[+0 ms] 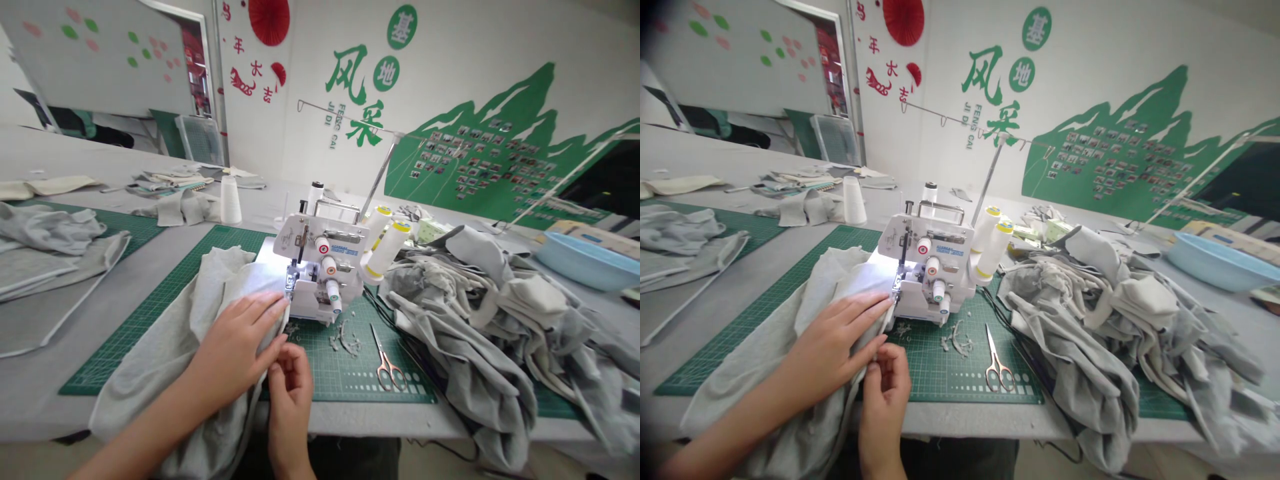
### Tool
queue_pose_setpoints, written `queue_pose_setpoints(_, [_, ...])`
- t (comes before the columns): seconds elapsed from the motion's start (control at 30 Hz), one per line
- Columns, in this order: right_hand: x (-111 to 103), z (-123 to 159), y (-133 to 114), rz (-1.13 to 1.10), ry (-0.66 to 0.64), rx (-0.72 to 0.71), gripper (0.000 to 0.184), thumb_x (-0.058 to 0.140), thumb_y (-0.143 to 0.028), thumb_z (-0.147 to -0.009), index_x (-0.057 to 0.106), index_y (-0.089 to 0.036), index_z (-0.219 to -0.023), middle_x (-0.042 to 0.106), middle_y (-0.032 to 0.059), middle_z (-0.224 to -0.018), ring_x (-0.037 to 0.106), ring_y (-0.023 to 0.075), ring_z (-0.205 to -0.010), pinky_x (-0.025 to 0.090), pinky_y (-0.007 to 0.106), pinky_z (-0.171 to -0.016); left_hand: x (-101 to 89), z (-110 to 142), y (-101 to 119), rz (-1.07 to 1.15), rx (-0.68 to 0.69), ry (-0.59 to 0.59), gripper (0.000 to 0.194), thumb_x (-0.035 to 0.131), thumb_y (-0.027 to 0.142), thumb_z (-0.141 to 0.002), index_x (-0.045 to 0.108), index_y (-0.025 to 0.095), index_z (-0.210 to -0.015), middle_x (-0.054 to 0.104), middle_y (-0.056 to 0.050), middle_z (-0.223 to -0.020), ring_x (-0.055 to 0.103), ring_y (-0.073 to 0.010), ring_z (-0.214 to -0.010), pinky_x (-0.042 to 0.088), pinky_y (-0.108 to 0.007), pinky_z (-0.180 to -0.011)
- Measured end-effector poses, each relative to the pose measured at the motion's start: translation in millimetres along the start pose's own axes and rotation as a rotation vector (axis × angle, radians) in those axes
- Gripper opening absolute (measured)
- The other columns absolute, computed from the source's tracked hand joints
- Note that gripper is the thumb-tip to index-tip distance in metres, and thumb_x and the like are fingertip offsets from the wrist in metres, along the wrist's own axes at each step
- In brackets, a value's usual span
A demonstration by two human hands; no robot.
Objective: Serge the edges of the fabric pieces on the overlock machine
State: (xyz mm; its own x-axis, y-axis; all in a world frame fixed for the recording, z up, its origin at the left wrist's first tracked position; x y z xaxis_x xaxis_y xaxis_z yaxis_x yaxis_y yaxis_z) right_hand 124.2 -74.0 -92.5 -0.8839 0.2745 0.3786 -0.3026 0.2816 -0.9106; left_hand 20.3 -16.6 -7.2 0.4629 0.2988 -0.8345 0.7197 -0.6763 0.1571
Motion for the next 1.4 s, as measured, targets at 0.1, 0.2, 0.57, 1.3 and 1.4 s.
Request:
queue_pose_setpoints(0.1, [0,0,-2,0.057,-0.021,-0.005,0.019,0.057,-0.024,-0.09,0.073,-0.02,-0.1,0.072,0.0047,-0.096,0.065,0.0194,-0.088,0.052,0.031,-0.083,-2.5,0,1,-0.003,0.013,0.004,0.042,0.052,0.031,-0.095,0.059,0.017,-0.135,0.06,-0.012,-0.139,0.055,-0.03,-0.127,0.045,-0.049,-0.106])
queue_pose_setpoints(0.2, [0,1,-3,0.096,-0.06,-0.006,0.02,0.055,-0.026,-0.091,0.073,-0.019,-0.087,0.07,0.0036,-0.084,0.062,0.019,-0.079,0.051,0.03,-0.077,-7.2,5,7,-0.021,0.051,0.016,0.041,0.053,0.03,-0.095,0.06,0.017,-0.133,0.062,-0.011,-0.138,0.055,-0.0301,-0.127,0.043,-0.05,-0.11])
queue_pose_setpoints(0.57, [10,-4,-1,0.164,0.088,0.108,0.035,0.067,-0.039,-0.08,0.039,-0.024,-0.065,0.035,-0.0084,-0.06,0.034,0.0114,-0.056,0.035,0.022,-0.052,-6.1,33,24,-0.113,0.051,0.023,0.058,0.054,0.035,-0.096,0.041,0.014,-0.149,0.053,-0.011,-0.149,0.051,-0.0275,-0.136,0.043,-0.048,-0.113])
queue_pose_setpoints(1.3, [-22,35,7,0.217,-0.114,0.222,0.016,0.065,-0.034,-0.085,0.056,-0.022,-0.078,0.045,-0.0089,-0.054,0.035,0.0081,-0.041,0.028,0.016,-0.035,1.3,35,21,-0.019,0.006,0.069,0.054,0.054,0.03,-0.096,0.044,0.019,-0.148,0.055,-0.009,-0.148,0.051,-0.0279,-0.137,0.041,-0.05,-0.115])
queue_pose_setpoints(1.4, [-22,38,13,0.329,-0.115,0.088,0.015,0.065,-0.032,-0.085,0.061,-0.021,-0.076,0.052,-0.0055,-0.059,0.041,0.0111,-0.051,0.036,0.019,-0.045,1.3,35,21,-0.034,0.005,0.056,0.056,0.054,0.03,-0.096,0.04,0.02,-0.15,0.054,-0.009,-0.149,0.05,-0.0286,-0.138,0.041,-0.052,-0.114])
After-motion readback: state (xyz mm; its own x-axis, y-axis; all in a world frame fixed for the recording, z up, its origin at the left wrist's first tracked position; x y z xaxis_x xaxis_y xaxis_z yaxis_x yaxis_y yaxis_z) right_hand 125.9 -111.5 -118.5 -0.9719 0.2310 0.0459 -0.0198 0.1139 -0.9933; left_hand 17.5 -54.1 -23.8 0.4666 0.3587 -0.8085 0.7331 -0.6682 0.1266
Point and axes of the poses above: each hand's wrist, its own z-axis away from the middle knuckle, its own x-axis out of the palm, y = z × x, the point moved 1 cm from there along -z, towards the middle knuckle
